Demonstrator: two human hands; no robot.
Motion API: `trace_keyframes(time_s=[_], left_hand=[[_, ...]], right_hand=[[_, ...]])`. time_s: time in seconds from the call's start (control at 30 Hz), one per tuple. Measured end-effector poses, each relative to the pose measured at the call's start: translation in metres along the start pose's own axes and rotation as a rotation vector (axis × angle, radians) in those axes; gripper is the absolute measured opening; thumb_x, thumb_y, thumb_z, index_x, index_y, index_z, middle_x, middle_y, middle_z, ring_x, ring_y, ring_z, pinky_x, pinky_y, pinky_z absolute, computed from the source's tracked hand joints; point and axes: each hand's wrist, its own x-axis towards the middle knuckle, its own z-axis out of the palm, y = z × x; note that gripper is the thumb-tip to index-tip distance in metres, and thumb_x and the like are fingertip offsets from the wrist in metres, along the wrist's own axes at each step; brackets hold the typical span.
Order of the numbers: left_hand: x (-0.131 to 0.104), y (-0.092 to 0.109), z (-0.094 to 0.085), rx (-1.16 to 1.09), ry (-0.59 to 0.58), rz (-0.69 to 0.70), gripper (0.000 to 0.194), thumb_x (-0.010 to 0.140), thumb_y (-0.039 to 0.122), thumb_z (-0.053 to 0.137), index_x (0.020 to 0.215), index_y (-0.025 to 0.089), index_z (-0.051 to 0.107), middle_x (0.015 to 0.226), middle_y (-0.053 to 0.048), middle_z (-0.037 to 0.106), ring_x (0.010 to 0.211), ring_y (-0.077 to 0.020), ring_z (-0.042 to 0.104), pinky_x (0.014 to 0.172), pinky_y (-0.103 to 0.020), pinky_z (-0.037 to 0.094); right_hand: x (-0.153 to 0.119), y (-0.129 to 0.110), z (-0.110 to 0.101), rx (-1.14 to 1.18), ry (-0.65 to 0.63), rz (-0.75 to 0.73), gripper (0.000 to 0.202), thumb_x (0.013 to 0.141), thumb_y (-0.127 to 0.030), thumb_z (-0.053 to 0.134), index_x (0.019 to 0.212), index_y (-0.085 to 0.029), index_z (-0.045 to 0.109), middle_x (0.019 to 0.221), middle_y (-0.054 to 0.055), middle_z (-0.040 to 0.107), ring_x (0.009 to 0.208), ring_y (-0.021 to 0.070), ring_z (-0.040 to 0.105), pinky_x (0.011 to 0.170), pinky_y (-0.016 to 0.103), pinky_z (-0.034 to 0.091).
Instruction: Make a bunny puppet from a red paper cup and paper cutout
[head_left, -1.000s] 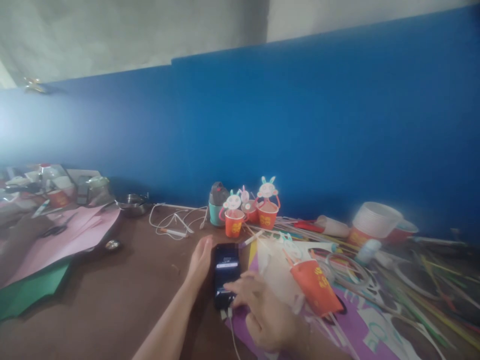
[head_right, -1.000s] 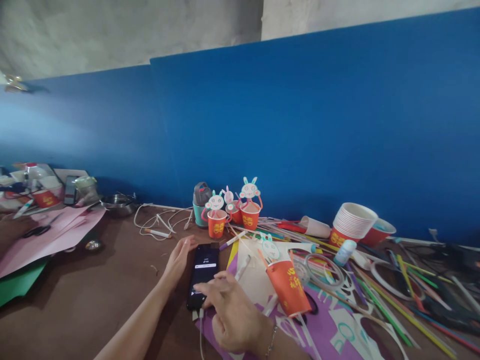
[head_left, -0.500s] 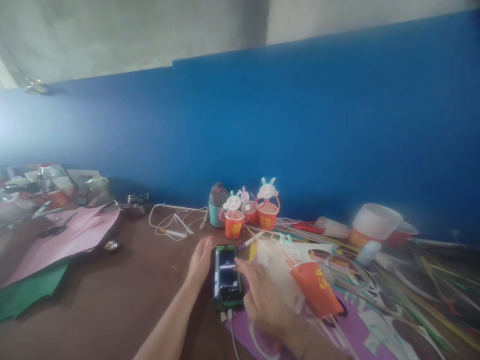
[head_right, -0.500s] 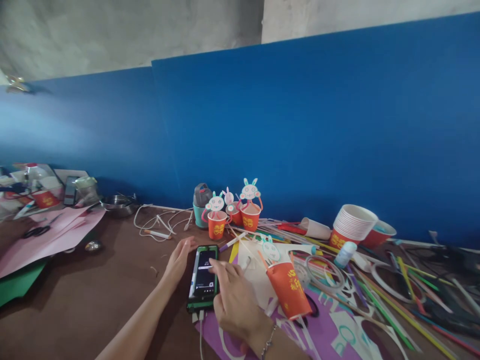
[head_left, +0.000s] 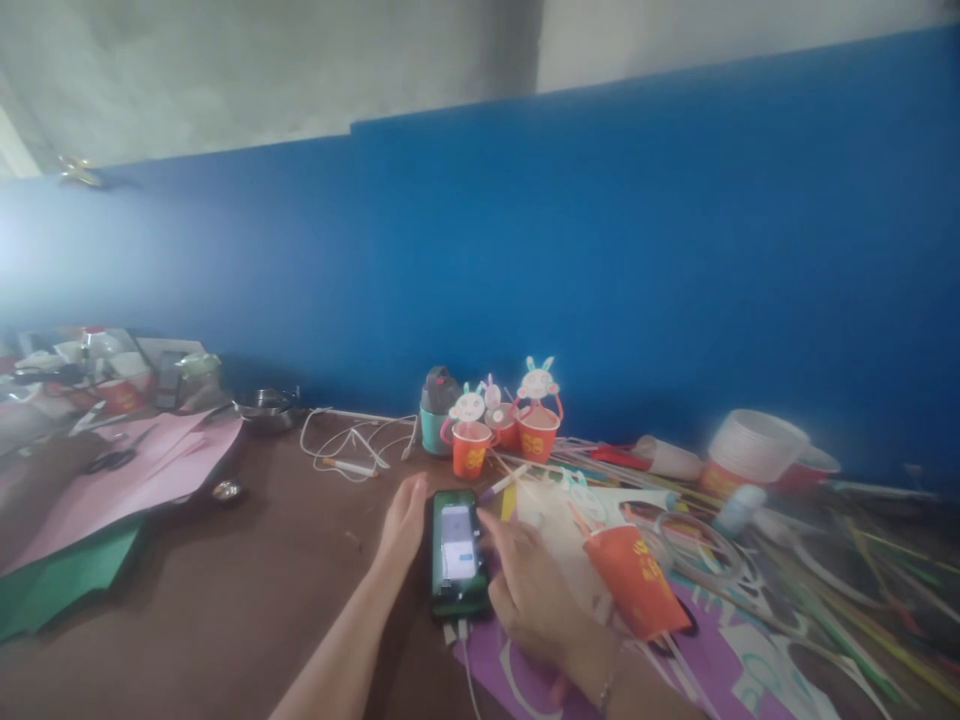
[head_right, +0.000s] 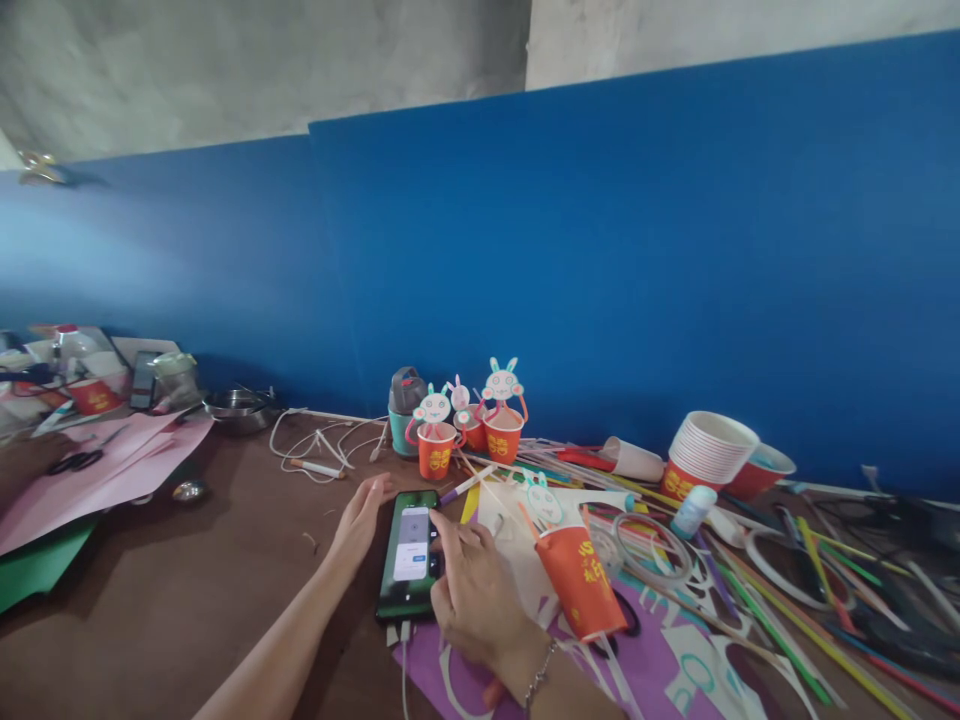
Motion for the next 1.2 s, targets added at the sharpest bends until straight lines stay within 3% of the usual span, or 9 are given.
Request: trace_keyframes(time_s=[0.17, 0.33, 0.53, 0.6, 0.8, 1.07, 1.2], left_hand=[[0.001, -0.002, 0.0, 0.003, -0.002, -0.001, 0.048, 0.084, 0.057, 0.049, 0.107, 0.018, 0.062, 0.11, -0.011, 0.067, 0.104, -0.0263, 0.062, 0.096, -0.038, 0.043], [-0.001, -0.001, 0.0, -0.001, -0.016, 0.001, 0.05, 0.084, 0.058, 0.047, 0.108, 0.017, 0.062, 0.108, -0.012, 0.066, 0.103, -0.027, 0.062, 0.095, -0.039, 0.044], [0.0, -0.001, 0.0, -0.007, -0.014, 0.0, 0.05, 0.084, 0.058, 0.048, 0.108, 0.017, 0.062, 0.109, -0.013, 0.066, 0.104, -0.0274, 0.062, 0.096, -0.04, 0.043], [0.0, -0.001, 0.0, -0.009, -0.018, -0.001, 0.051, 0.084, 0.059, 0.048, 0.108, 0.017, 0.062, 0.109, -0.013, 0.066, 0.104, -0.0276, 0.062, 0.096, -0.04, 0.043], [0.0, -0.001, 0.0, -0.019, -0.037, -0.003, 0.052, 0.084, 0.06, 0.046, 0.109, 0.017, 0.06, 0.108, -0.012, 0.066, 0.103, -0.0268, 0.063, 0.097, -0.04, 0.043], [0.0, -0.002, 0.0, -0.019, -0.025, 0.002, 0.052, 0.084, 0.06, 0.047, 0.109, 0.017, 0.061, 0.111, -0.012, 0.066, 0.105, -0.0271, 0.061, 0.098, -0.04, 0.042], [-0.001, 0.002, 0.0, -0.031, -0.044, -0.001, 0.054, 0.085, 0.061, 0.045, 0.11, 0.016, 0.06, 0.112, -0.014, 0.065, 0.105, -0.0279, 0.062, 0.099, -0.042, 0.041]], right_hand=[[0.0, 0.001, 0.0, -0.028, 0.027, 0.007, 0.076, 0.068, -0.009, 0.041, 0.143, -0.006, 0.028, 0.14, 0.017, 0.046, 0.13, 0.0277, 0.039, 0.109, 0.049, 0.029], [-0.006, -0.007, -0.01, 0.064, 0.007, -0.056, 0.069, 0.069, -0.006, 0.038, 0.137, -0.013, 0.037, 0.107, 0.008, 0.07, 0.11, 0.0218, 0.056, 0.11, 0.048, 0.027], [-0.01, -0.012, -0.014, 0.03, -0.049, -0.081, 0.054, 0.069, -0.007, 0.037, 0.119, -0.018, 0.052, 0.087, 0.004, 0.072, 0.1, 0.0244, 0.059, 0.103, 0.05, 0.033], [-0.009, -0.01, -0.014, 0.034, -0.046, -0.081, 0.053, 0.069, -0.005, 0.037, 0.118, -0.019, 0.051, 0.09, 0.004, 0.072, 0.101, 0.0237, 0.06, 0.103, 0.05, 0.033], [-0.005, -0.004, -0.01, 0.09, 0.118, -0.022, 0.058, 0.065, -0.005, 0.038, 0.121, -0.014, 0.047, 0.119, 0.01, 0.064, 0.113, 0.0222, 0.055, 0.102, 0.044, 0.037], [0.001, -0.007, -0.003, 0.063, -0.013, 0.0, 0.07, 0.069, -0.008, 0.04, 0.139, -0.008, 0.034, 0.131, 0.013, 0.056, 0.125, 0.0239, 0.044, 0.11, 0.045, 0.028], [0.006, -0.011, -0.008, 0.147, -0.102, 0.025, 0.075, 0.07, -0.009, 0.04, 0.143, -0.005, 0.027, 0.135, 0.016, 0.052, 0.126, 0.0237, 0.043, 0.109, 0.044, 0.03]])
